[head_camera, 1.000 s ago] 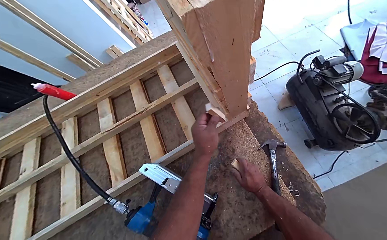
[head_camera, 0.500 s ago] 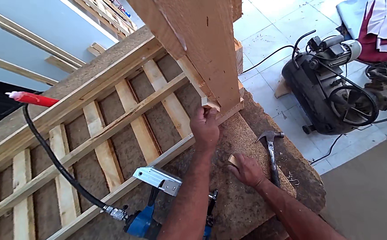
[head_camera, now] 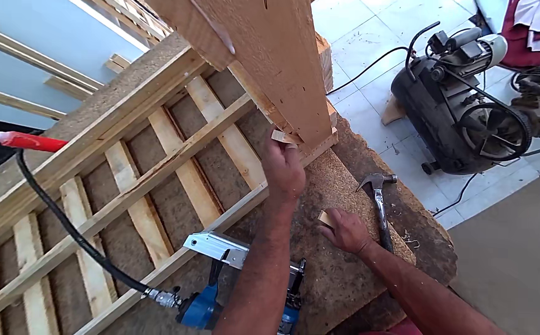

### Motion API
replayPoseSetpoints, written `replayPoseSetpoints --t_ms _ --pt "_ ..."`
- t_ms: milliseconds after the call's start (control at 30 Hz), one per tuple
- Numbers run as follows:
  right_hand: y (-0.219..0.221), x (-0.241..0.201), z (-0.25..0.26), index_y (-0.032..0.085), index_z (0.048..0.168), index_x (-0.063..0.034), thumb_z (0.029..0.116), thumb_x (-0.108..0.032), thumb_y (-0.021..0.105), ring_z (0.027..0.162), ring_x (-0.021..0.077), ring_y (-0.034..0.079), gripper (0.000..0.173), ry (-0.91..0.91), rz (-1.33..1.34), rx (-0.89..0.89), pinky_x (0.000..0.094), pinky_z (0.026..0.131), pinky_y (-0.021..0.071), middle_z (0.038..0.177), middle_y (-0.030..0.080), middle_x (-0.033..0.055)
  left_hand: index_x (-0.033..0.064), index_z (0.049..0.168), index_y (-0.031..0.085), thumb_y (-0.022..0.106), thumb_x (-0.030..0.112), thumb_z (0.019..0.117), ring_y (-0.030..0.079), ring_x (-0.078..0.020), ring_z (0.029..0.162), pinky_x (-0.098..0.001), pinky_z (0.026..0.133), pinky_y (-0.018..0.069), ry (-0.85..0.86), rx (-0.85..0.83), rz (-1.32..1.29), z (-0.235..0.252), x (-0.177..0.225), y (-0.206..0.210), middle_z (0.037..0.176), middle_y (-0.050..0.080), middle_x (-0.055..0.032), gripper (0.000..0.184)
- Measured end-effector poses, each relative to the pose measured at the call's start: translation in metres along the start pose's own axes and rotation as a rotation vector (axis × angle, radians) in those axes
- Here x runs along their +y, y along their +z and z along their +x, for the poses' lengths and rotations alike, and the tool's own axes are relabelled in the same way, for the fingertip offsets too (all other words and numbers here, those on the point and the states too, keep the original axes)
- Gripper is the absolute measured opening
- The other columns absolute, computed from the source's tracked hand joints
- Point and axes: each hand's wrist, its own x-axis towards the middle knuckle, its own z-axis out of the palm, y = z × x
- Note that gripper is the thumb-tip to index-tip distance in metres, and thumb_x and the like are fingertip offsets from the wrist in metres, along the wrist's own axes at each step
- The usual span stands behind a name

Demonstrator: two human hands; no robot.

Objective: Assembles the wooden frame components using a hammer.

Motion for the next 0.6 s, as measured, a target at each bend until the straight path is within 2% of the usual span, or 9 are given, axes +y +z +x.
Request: replayPoseSetpoints --t_ms 67,100,167,267,433,600 --pt "0.000 -0.001 0.000 0.067 0.122 -0.0158 0.0992 -0.070 0.041 0.079 0.0217 0.073 0.063 0.001 -0.004 0.010 0.0427 0.065 0.0605 0.096 0.073 0.0047 -0.0057 0.151 0.030 0.051 0.014 0.1014 0.062 -0.0172 0.125 -0.0350 0.107 0.0536 0.026 0.019 0.027 -0.002 0.000 0.009 0.138 0.058 -0.0172 0.057" --pt "-0.001 -0.001 0.000 0.066 0.122 -0.0158 0.0992 -0.070 0.042 0.079 0.0221 0.073 0.063 0.005 0.000 0.001 0.0432 0.065 0.0604 0.096 0.073 0.0050 -0.0065 0.149 0.033 0.054 0.020 0.1046 0.064 -0.0160 0.122 -0.0338 0.106 0.0544 0.035 0.035 0.069 -0.002 0.000 0.010 0.134 0.060 -0.0171 0.056" --pt "-0.001 -0.001 -0.001 0.067 0.122 -0.0154 0.0990 -0.069 0.043 0.079 0.0218 0.073 0.064 0.006 -0.002 0.005 0.0430 0.065 0.0604 0.095 0.073 0.0048 -0.0024 0.141 0.046 0.058 0.024 0.1055 0.069 -0.0105 0.108 -0.0315 0.098 0.0576 0.023 0.055 0.245 0.001 0.004 0.005 0.118 0.069 -0.0110 0.045" --pt "0.000 -0.001 -0.001 0.068 0.120 -0.0157 0.0988 -0.069 0.044 0.076 0.0205 0.072 0.062 -0.007 -0.014 0.039 0.0413 0.062 0.0601 0.093 0.073 0.0036 0.0019 0.134 0.054 0.059 0.026 0.1047 0.072 -0.0124 0.100 -0.0357 0.093 0.0591 0.014 -0.038 0.428 0.009 0.009 -0.010 0.109 0.073 -0.0094 0.038" --pt "0.003 -0.001 -0.001 0.068 0.117 -0.0152 0.0984 -0.067 0.046 0.073 0.0190 0.072 0.060 -0.030 -0.022 0.076 0.0396 0.060 0.0599 0.092 0.072 0.0031 0.0030 0.129 0.057 0.060 0.030 0.1039 0.072 -0.0140 0.093 -0.0384 0.088 0.0597 0.047 -0.207 0.498 0.022 0.010 -0.030 0.101 0.073 -0.0091 0.037" --pt "0.000 -0.001 -0.002 0.069 0.119 -0.0157 0.0981 -0.067 0.048 0.076 0.0201 0.072 0.059 -0.028 -0.026 0.064 0.0408 0.063 0.0601 0.095 0.073 0.0035 0.0021 0.132 0.055 0.061 0.028 0.1036 0.072 -0.0180 0.097 -0.0435 0.091 0.0587 0.025 -0.330 0.548 0.031 0.017 -0.040 0.105 0.072 -0.0123 0.039"
